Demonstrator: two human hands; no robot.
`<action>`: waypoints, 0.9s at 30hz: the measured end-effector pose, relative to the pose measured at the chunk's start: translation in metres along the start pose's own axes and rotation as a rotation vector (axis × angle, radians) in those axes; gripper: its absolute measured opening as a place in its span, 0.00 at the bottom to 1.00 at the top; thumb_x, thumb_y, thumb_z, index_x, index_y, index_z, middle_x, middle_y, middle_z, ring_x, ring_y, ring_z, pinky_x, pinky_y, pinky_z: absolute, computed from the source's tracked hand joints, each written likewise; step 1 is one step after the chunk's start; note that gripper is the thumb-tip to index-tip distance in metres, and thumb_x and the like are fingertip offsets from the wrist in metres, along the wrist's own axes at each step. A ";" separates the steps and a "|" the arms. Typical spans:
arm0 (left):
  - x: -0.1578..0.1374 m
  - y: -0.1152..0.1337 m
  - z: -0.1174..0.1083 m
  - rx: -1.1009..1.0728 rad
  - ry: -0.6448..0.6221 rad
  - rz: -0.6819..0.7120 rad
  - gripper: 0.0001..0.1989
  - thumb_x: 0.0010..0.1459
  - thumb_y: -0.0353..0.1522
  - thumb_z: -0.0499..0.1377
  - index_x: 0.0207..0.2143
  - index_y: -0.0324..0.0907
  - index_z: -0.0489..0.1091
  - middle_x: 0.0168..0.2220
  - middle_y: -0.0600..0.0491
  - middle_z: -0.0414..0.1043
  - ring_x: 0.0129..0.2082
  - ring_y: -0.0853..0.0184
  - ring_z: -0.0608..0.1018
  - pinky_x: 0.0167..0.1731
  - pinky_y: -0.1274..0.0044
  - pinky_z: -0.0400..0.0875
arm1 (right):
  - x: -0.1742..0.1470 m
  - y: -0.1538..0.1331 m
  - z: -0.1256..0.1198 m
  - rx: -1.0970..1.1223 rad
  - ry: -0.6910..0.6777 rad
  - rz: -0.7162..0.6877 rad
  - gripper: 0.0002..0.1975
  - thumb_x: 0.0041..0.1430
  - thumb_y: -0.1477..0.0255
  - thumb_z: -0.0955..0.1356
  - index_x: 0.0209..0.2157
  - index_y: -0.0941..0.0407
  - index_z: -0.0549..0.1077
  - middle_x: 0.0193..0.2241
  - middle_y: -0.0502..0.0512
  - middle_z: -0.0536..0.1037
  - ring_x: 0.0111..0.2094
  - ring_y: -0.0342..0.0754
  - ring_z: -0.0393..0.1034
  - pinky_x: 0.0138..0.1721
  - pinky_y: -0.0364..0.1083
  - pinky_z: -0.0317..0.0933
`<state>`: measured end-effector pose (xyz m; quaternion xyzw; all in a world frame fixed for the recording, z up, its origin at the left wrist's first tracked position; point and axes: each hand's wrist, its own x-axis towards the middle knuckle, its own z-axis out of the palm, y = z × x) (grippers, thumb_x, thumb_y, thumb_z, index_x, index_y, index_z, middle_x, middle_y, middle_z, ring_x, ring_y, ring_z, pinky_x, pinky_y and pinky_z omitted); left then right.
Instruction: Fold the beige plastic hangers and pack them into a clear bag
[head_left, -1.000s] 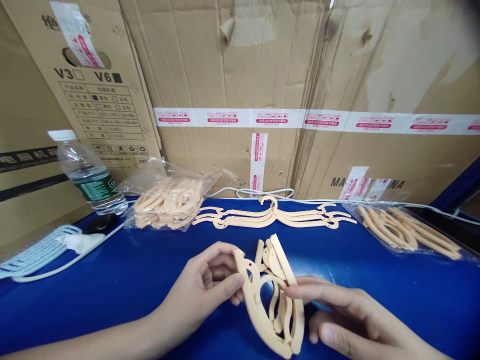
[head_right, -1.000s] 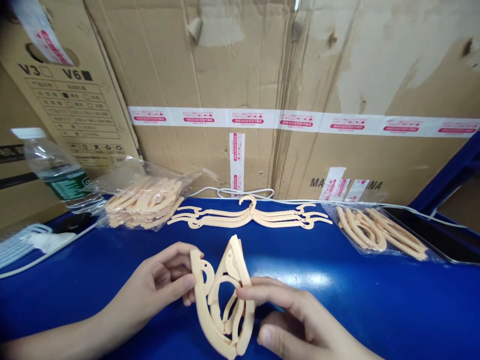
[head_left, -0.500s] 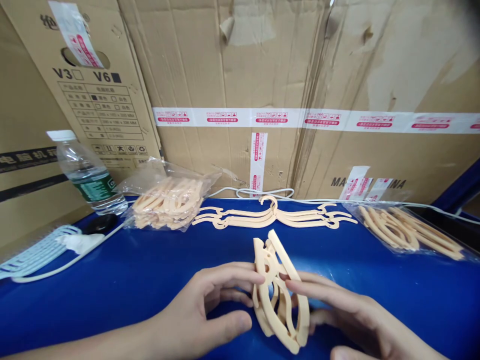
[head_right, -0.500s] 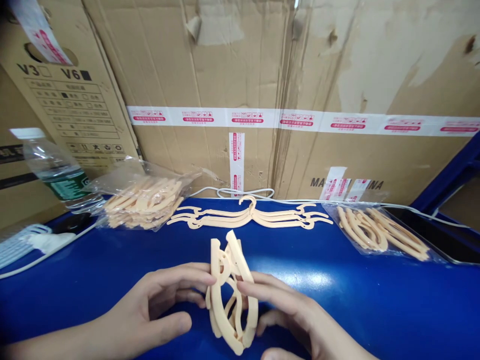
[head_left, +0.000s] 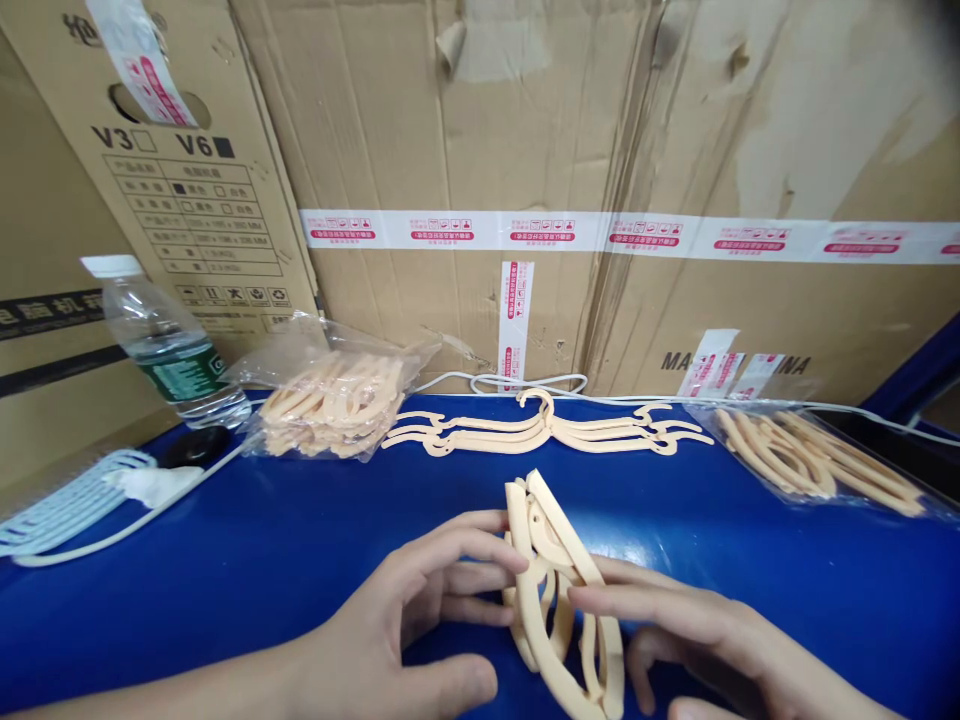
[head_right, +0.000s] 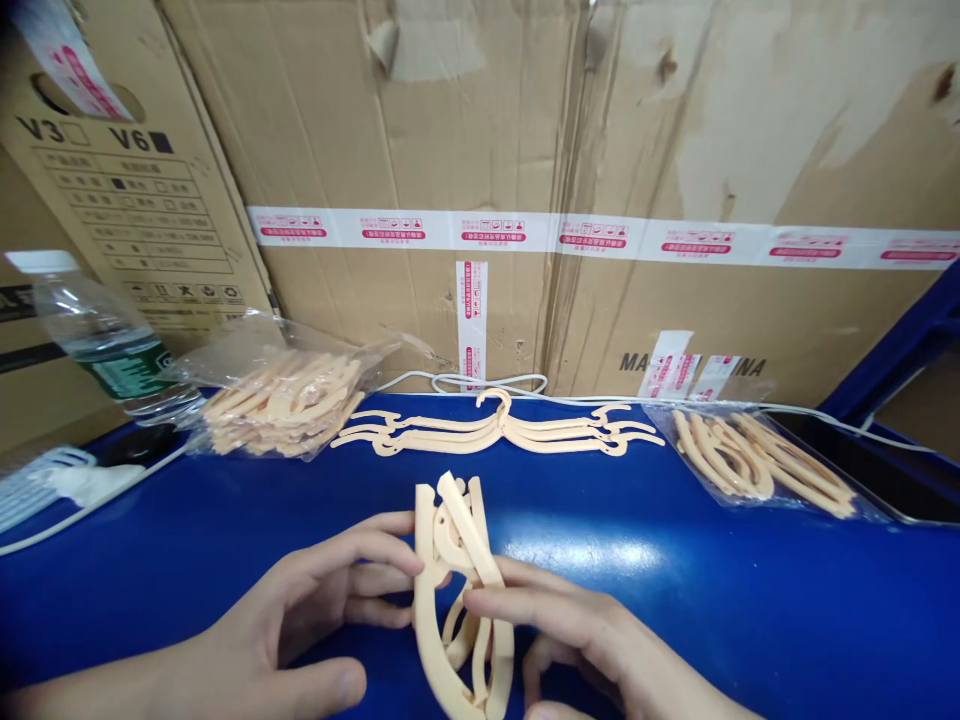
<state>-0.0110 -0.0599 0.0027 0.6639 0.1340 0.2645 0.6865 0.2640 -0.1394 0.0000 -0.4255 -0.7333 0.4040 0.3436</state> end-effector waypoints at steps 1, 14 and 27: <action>-0.001 0.001 0.000 0.009 -0.015 -0.004 0.23 0.58 0.20 0.60 0.53 0.49 0.67 0.67 0.48 0.50 0.59 0.53 0.71 0.57 0.61 0.69 | 0.000 0.002 -0.001 0.003 -0.015 -0.002 0.22 0.61 0.58 0.68 0.56 0.42 0.71 0.59 0.56 0.70 0.55 0.60 0.69 0.44 0.49 0.73; -0.008 -0.003 0.001 1.049 -0.002 0.305 0.20 0.60 0.23 0.57 0.53 0.47 0.66 0.60 0.50 0.67 0.62 0.61 0.67 0.61 0.69 0.63 | -0.010 0.026 -0.020 -0.223 0.247 0.124 0.24 0.61 0.57 0.69 0.58 0.45 0.70 0.60 0.56 0.69 0.62 0.59 0.58 0.52 0.50 0.67; -0.008 0.002 -0.001 1.595 -0.281 0.398 0.20 0.67 0.31 0.55 0.61 0.39 0.64 0.62 0.56 0.64 0.61 0.61 0.69 0.62 0.72 0.61 | 0.000 0.009 -0.019 -0.802 0.032 0.007 0.26 0.66 0.58 0.63 0.63 0.48 0.63 0.54 0.62 0.73 0.53 0.57 0.71 0.49 0.52 0.72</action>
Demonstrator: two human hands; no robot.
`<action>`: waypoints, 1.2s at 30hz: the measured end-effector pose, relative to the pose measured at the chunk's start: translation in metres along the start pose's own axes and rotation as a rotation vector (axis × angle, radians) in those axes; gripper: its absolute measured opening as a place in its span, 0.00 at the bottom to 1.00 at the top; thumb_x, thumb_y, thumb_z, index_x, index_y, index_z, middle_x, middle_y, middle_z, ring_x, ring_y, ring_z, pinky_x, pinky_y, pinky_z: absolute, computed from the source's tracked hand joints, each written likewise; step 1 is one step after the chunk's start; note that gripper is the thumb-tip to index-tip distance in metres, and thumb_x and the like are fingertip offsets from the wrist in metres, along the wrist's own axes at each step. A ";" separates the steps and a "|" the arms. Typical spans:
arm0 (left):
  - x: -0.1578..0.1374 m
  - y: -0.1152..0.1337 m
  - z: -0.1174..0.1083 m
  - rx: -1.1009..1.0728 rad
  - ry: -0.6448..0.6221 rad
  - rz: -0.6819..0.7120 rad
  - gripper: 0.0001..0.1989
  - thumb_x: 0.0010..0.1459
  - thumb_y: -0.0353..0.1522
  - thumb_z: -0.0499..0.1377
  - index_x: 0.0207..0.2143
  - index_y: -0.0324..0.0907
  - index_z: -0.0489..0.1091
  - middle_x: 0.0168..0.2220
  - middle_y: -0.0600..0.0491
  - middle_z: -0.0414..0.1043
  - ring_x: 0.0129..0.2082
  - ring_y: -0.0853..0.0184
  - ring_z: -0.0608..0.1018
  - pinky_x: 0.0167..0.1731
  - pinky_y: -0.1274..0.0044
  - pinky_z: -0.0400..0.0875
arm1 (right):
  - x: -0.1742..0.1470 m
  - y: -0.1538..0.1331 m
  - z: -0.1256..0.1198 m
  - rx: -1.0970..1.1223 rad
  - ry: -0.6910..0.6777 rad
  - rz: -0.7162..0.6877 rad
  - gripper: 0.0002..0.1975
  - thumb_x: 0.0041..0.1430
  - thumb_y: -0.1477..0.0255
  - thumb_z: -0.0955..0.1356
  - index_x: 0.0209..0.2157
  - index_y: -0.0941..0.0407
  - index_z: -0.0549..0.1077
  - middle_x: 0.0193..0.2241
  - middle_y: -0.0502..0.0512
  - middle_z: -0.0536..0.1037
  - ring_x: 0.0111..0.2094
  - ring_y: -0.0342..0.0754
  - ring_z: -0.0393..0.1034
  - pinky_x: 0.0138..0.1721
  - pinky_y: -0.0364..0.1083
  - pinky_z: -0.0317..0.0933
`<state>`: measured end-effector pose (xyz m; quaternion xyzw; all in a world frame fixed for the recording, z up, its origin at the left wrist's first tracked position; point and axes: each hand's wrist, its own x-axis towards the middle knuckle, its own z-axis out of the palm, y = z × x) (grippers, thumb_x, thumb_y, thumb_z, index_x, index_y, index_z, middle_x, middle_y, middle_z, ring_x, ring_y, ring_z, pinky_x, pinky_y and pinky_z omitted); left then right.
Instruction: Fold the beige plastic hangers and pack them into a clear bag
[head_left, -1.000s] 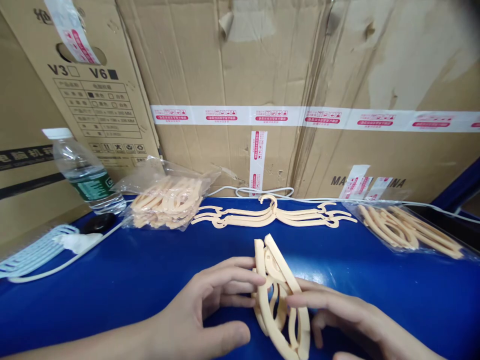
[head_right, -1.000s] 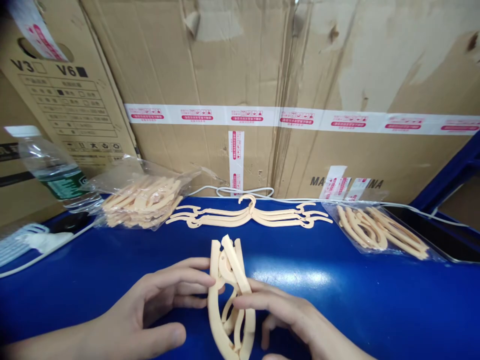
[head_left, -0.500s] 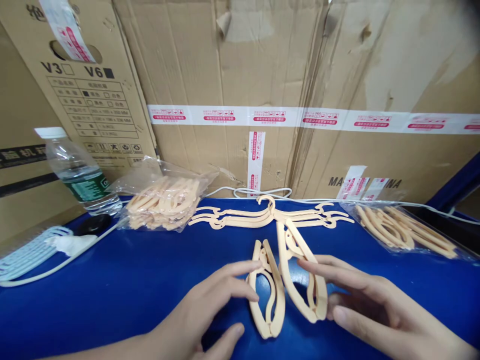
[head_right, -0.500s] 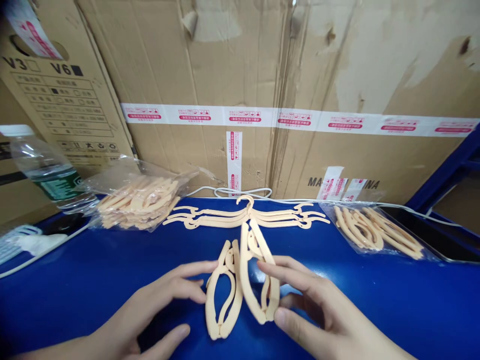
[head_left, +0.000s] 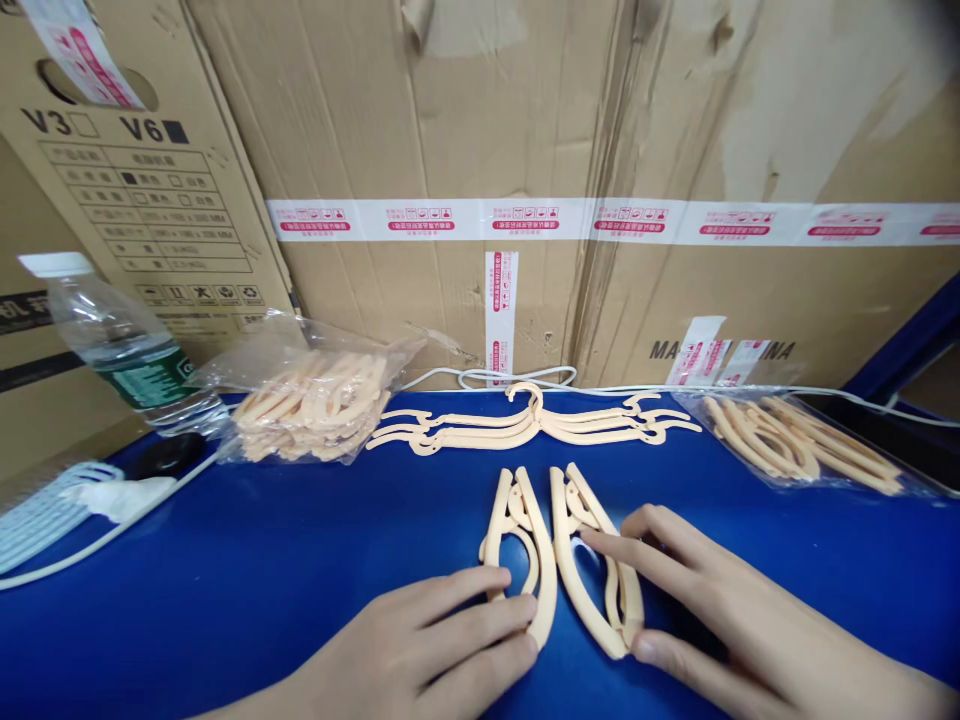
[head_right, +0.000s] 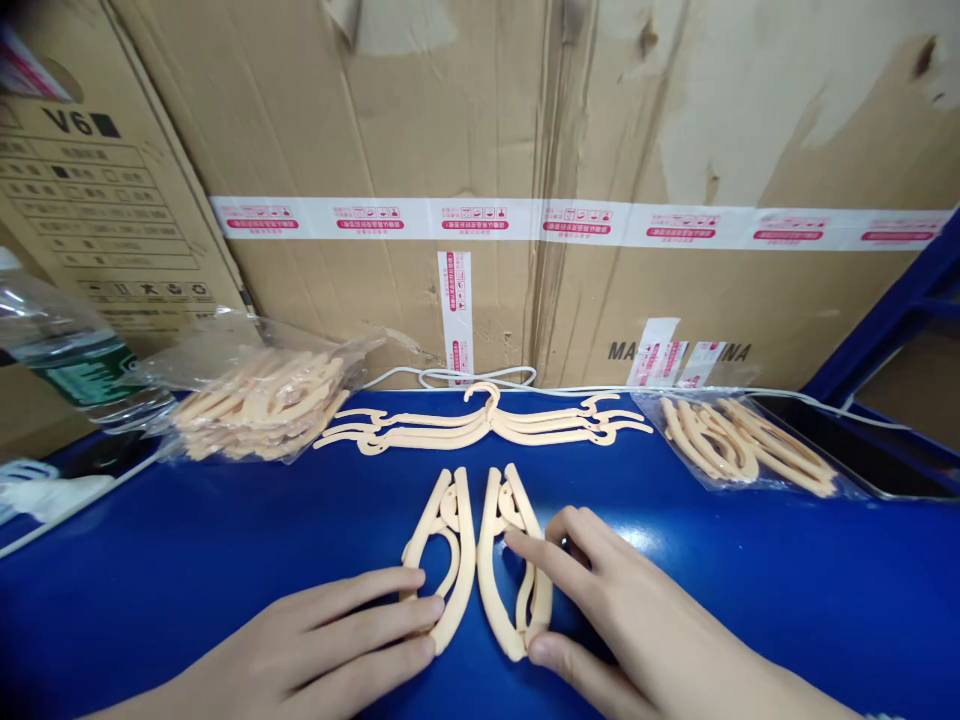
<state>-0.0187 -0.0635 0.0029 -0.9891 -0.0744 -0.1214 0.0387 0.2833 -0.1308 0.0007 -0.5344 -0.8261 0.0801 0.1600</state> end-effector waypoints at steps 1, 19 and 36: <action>-0.001 0.000 0.001 -0.003 0.003 -0.008 0.22 0.66 0.31 0.56 0.61 0.38 0.63 0.63 0.55 0.64 0.61 0.61 0.68 0.62 0.72 0.60 | 0.003 -0.002 -0.002 -0.001 -0.014 -0.012 0.26 0.66 0.59 0.63 0.64 0.49 0.62 0.52 0.62 0.74 0.50 0.56 0.73 0.48 0.51 0.72; -0.001 -0.003 -0.003 -0.324 0.035 -0.135 0.29 0.60 0.30 0.63 0.63 0.41 0.62 0.61 0.45 0.66 0.62 0.54 0.67 0.63 0.67 0.59 | 0.012 -0.009 -0.004 -0.165 0.029 -0.343 0.20 0.67 0.72 0.63 0.59 0.54 0.68 0.49 0.62 0.76 0.50 0.53 0.73 0.46 0.47 0.72; -0.005 -0.009 0.001 -0.332 0.025 -0.133 0.29 0.60 0.26 0.60 0.63 0.44 0.62 0.61 0.49 0.66 0.62 0.55 0.68 0.60 0.69 0.64 | 0.009 -0.004 0.003 0.067 0.151 -0.247 0.16 0.64 0.77 0.64 0.52 0.54 0.71 0.44 0.59 0.76 0.43 0.49 0.75 0.43 0.42 0.72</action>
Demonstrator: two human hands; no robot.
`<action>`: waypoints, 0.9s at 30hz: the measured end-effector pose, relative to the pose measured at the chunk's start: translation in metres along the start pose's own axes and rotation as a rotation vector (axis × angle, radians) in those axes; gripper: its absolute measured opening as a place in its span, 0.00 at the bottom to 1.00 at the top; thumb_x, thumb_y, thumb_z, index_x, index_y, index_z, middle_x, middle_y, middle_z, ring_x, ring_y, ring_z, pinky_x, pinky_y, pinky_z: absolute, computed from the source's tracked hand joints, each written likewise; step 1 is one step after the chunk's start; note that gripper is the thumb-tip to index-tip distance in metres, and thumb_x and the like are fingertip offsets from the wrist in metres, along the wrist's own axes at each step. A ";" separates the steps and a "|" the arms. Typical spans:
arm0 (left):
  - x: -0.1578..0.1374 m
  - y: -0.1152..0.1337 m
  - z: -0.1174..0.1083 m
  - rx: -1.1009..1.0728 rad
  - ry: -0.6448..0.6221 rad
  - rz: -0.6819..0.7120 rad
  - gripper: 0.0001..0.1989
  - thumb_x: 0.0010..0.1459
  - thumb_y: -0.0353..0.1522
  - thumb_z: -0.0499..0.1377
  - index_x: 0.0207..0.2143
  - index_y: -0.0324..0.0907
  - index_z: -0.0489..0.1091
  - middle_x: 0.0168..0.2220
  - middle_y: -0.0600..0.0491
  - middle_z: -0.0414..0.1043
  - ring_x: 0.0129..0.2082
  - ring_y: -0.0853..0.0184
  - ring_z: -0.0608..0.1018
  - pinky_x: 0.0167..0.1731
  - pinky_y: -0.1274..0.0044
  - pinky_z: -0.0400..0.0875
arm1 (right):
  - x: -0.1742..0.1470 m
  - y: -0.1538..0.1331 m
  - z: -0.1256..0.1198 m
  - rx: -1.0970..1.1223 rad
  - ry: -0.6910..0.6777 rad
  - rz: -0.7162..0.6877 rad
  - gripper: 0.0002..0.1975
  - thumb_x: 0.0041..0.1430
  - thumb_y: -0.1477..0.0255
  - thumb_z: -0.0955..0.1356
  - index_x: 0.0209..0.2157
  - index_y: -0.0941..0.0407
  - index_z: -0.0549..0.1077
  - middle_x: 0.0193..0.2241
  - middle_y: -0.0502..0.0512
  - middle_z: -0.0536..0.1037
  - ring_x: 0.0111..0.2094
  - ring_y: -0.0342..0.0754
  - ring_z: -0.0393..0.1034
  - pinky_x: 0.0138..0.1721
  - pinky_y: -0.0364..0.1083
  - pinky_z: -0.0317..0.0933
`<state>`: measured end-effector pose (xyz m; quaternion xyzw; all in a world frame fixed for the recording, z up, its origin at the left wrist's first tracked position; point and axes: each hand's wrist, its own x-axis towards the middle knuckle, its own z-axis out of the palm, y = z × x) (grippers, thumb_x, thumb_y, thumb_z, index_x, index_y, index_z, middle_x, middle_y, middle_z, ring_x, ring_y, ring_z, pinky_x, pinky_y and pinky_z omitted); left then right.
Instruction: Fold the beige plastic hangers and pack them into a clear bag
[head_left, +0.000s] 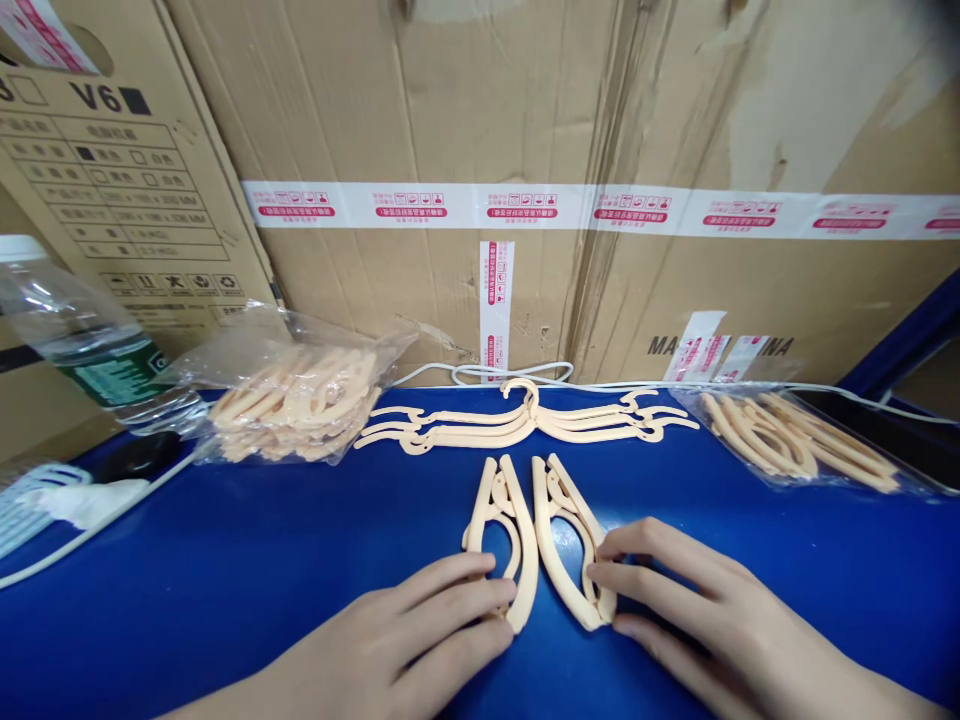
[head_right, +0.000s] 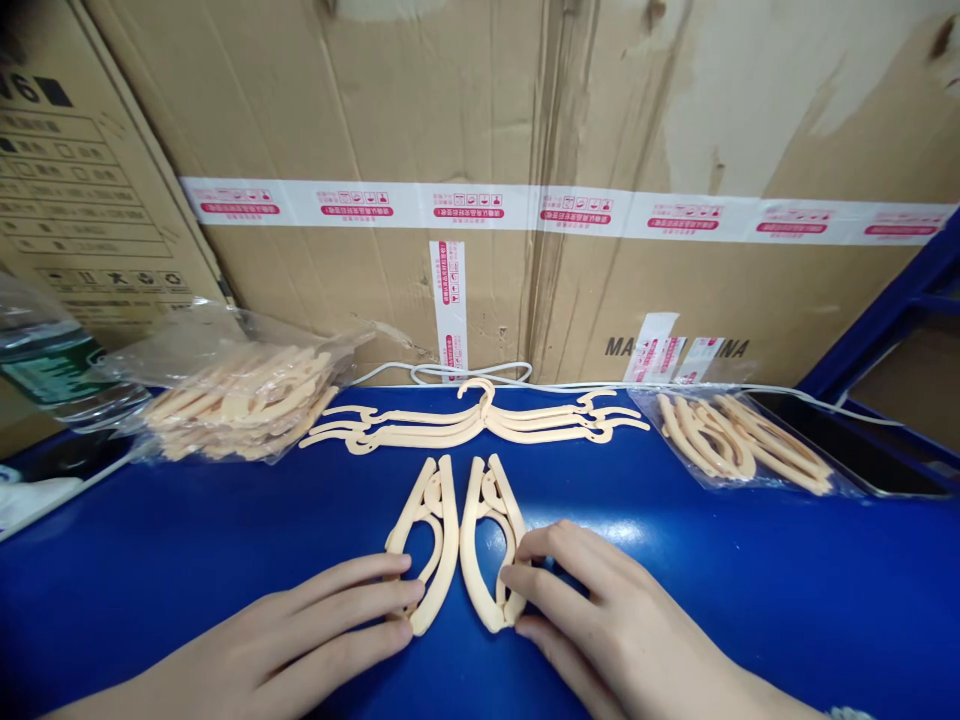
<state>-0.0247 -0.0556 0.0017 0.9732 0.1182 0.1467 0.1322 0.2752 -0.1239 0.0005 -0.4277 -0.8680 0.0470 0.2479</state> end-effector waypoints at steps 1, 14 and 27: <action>0.001 0.001 0.000 -0.014 0.007 -0.007 0.29 0.60 0.27 0.61 0.63 0.45 0.62 0.61 0.49 0.67 0.61 0.55 0.68 0.60 0.69 0.64 | 0.000 0.000 0.001 0.015 0.004 0.009 0.15 0.65 0.77 0.64 0.51 0.54 0.72 0.43 0.59 0.76 0.43 0.48 0.75 0.43 0.43 0.72; 0.003 -0.004 -0.002 -0.155 0.167 -0.302 0.18 0.61 0.30 0.57 0.54 0.49 0.67 0.59 0.49 0.68 0.59 0.60 0.71 0.57 0.70 0.68 | 0.000 0.000 -0.002 0.007 -0.014 0.046 0.13 0.65 0.75 0.65 0.50 0.53 0.71 0.44 0.57 0.75 0.45 0.48 0.74 0.46 0.42 0.71; 0.008 -0.003 -0.003 -0.206 0.133 -0.351 0.10 0.62 0.28 0.54 0.41 0.47 0.73 0.54 0.50 0.71 0.53 0.62 0.75 0.53 0.73 0.71 | -0.005 0.004 -0.002 0.014 -0.084 0.032 0.17 0.67 0.74 0.64 0.56 0.52 0.69 0.47 0.58 0.74 0.48 0.49 0.73 0.49 0.43 0.71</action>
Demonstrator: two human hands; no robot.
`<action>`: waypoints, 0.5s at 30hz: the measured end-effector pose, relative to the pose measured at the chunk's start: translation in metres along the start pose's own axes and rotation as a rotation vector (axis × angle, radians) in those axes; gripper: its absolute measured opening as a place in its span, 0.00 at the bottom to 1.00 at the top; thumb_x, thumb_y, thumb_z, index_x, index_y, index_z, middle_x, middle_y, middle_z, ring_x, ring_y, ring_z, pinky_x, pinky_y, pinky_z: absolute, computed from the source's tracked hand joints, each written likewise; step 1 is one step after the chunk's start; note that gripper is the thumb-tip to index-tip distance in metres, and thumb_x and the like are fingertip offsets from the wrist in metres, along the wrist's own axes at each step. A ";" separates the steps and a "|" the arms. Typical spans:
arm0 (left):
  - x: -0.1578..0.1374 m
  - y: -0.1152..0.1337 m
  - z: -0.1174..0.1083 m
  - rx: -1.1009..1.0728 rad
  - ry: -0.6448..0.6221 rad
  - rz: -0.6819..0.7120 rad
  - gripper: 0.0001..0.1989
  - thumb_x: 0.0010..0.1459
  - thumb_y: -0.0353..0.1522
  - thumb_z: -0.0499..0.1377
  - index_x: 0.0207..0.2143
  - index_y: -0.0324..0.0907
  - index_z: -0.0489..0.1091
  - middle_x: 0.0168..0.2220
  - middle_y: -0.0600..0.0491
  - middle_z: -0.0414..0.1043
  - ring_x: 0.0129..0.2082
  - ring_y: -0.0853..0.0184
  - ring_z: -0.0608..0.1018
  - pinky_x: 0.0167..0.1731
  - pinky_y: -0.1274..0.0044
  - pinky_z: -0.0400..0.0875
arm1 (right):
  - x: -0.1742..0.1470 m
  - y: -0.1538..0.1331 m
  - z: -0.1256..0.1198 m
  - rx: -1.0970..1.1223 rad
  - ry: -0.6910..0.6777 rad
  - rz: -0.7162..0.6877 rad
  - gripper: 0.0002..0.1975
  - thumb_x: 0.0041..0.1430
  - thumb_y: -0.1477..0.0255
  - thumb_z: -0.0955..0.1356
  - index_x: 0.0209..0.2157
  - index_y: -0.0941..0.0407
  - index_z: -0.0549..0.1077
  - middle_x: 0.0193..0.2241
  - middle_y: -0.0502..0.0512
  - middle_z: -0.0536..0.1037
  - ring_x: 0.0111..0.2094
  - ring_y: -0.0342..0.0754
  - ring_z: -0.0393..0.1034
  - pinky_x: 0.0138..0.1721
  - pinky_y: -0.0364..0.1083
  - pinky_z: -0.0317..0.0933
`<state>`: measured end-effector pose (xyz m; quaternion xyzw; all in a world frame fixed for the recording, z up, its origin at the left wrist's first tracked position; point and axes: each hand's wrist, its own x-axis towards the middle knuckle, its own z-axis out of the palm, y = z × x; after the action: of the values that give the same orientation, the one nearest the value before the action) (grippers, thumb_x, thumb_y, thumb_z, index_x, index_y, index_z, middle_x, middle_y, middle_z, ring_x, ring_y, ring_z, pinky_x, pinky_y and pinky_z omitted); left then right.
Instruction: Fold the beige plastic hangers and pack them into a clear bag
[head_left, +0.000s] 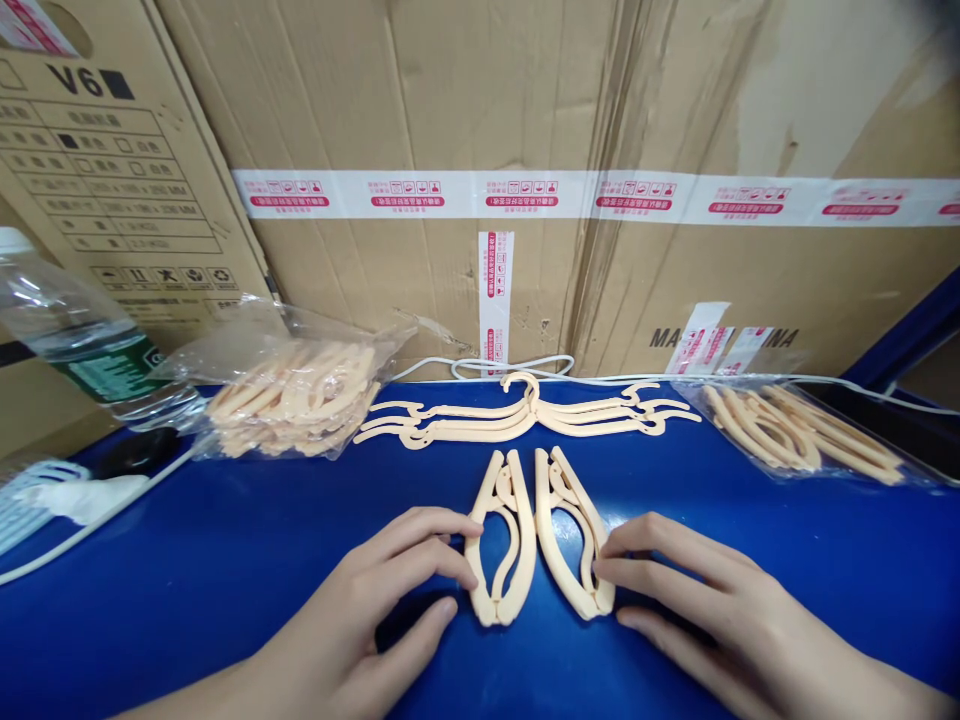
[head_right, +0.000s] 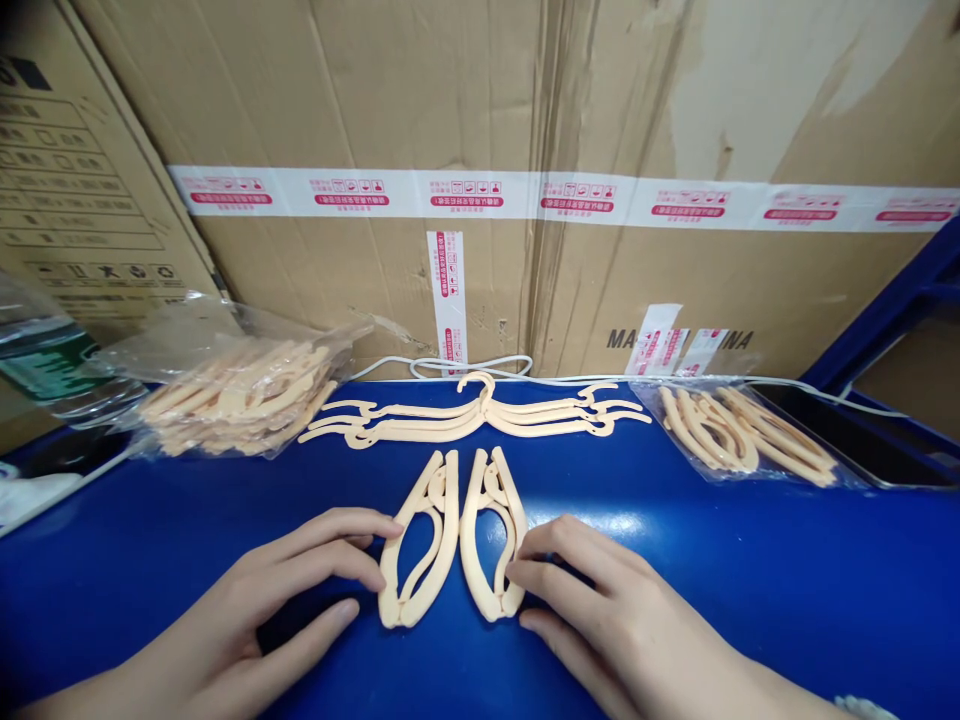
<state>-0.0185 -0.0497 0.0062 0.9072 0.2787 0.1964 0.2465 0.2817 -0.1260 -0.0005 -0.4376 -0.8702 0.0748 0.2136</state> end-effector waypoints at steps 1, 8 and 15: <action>0.000 -0.001 0.000 0.002 0.000 0.001 0.10 0.63 0.28 0.53 0.41 0.47 0.73 0.54 0.50 0.71 0.53 0.62 0.75 0.53 0.73 0.71 | 0.000 0.000 -0.001 -0.008 -0.005 -0.011 0.17 0.67 0.74 0.64 0.56 0.52 0.69 0.47 0.58 0.74 0.49 0.48 0.73 0.50 0.43 0.70; -0.001 -0.002 0.000 0.035 -0.023 0.019 0.11 0.63 0.28 0.52 0.42 0.47 0.73 0.54 0.50 0.70 0.53 0.63 0.75 0.53 0.74 0.71 | 0.000 0.000 -0.002 -0.029 -0.014 -0.050 0.18 0.67 0.76 0.64 0.57 0.53 0.68 0.47 0.58 0.74 0.51 0.49 0.72 0.52 0.44 0.69; 0.001 -0.006 0.001 -0.103 0.041 -0.070 0.10 0.63 0.29 0.54 0.43 0.47 0.72 0.53 0.50 0.71 0.51 0.62 0.76 0.53 0.72 0.71 | 0.001 -0.001 -0.004 -0.038 0.023 -0.028 0.17 0.66 0.75 0.64 0.56 0.52 0.69 0.47 0.57 0.74 0.49 0.48 0.73 0.50 0.42 0.70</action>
<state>-0.0197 -0.0449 0.0022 0.8788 0.3045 0.2202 0.2940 0.2822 -0.1261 0.0037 -0.4302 -0.8750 0.0504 0.2162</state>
